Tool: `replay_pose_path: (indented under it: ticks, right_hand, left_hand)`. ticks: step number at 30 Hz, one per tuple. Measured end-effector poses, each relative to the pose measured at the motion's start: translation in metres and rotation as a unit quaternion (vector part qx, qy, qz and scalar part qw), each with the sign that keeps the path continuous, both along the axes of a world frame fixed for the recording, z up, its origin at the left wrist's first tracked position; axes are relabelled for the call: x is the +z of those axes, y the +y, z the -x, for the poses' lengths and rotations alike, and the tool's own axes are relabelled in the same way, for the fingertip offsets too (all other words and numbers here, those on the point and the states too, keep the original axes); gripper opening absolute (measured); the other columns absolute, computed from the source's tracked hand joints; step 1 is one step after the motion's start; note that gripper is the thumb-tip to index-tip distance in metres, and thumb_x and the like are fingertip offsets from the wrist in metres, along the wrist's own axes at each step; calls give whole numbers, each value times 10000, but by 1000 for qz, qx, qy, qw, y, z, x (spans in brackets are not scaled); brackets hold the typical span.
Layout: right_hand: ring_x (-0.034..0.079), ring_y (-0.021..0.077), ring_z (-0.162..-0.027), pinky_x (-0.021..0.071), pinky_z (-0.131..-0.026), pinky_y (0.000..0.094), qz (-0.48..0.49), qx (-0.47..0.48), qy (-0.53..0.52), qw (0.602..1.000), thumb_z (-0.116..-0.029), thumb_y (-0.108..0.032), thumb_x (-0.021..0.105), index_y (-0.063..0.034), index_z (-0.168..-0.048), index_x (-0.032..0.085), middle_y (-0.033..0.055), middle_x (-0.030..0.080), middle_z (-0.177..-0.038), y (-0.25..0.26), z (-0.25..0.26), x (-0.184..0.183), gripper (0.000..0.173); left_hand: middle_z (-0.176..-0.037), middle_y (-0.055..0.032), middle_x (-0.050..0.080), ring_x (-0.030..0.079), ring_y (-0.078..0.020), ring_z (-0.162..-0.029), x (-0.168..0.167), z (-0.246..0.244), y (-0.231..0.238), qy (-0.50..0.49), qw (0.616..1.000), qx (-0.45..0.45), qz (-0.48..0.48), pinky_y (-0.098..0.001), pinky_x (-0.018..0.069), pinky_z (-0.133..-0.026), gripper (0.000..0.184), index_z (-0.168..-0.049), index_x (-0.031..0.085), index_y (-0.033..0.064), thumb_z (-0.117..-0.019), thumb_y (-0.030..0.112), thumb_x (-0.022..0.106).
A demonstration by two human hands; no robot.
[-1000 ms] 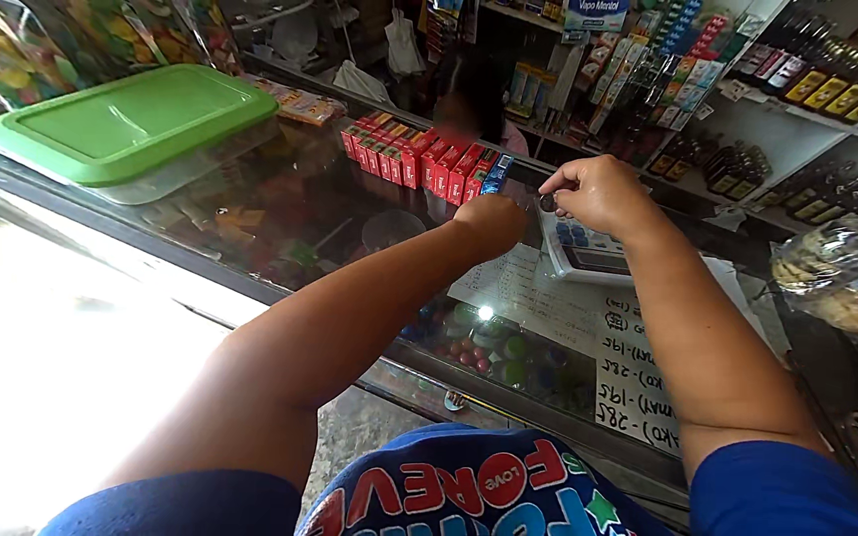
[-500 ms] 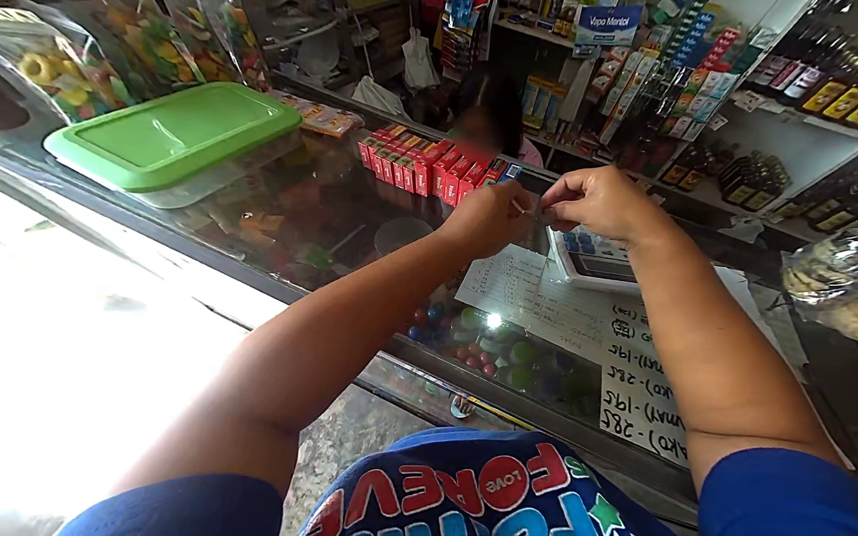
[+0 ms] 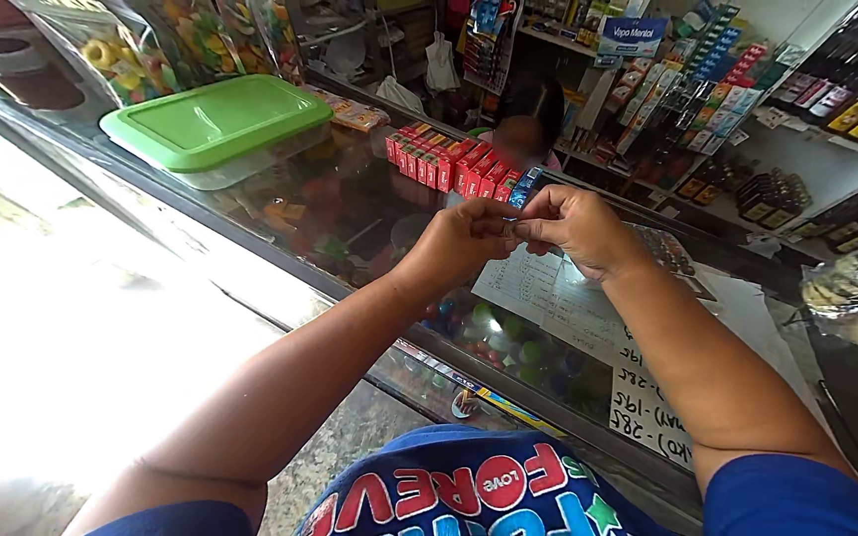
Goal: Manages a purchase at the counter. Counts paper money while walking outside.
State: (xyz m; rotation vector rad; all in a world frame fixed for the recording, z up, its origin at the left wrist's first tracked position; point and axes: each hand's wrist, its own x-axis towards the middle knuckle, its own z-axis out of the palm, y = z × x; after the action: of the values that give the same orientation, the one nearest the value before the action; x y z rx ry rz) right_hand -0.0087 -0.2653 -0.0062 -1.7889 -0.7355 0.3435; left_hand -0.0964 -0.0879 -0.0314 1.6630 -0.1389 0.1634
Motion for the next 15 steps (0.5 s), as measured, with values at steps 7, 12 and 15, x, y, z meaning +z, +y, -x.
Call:
replay_pose_path:
  ticks: [7, 12, 15]
  right_hand:
    - [679, 52, -791, 592, -751, 256, 105, 39, -252, 961, -989, -204, 669, -66, -1057, 724, 12, 717, -932, -9, 2, 9, 163]
    - [451, 472, -1361, 391, -1030, 694, 456, -59, -289, 840, -949, -266, 720, -104, -1304, 688, 244, 585, -1370, -31, -30, 14, 391]
    - [482, 478, -1333, 416, -981, 719, 557, -54, -227, 797, -950, -238, 686, -153, -1359, 663, 243, 546, -1418, -29, -42, 2, 418]
  left_hand:
    - [-1077, -10, 686, 691, -82, -891, -7, 21, 22, 52, 996, 27, 68, -254, 603, -807, 304, -1252, 596, 69, -977, -59, 576]
    - [-1064, -20, 685, 719, -125, -949, -11, 29, 73, 46, 960, 191, 202, -278, 612, -878, 283, -1274, 584, 73, -1027, -40, 509]
    - [-1045, -25, 692, 730, -139, -948, -23, 29, 102, 20, 925, 269, 267, -289, 619, -882, 266, -1263, 574, 71, -1034, -38, 495]
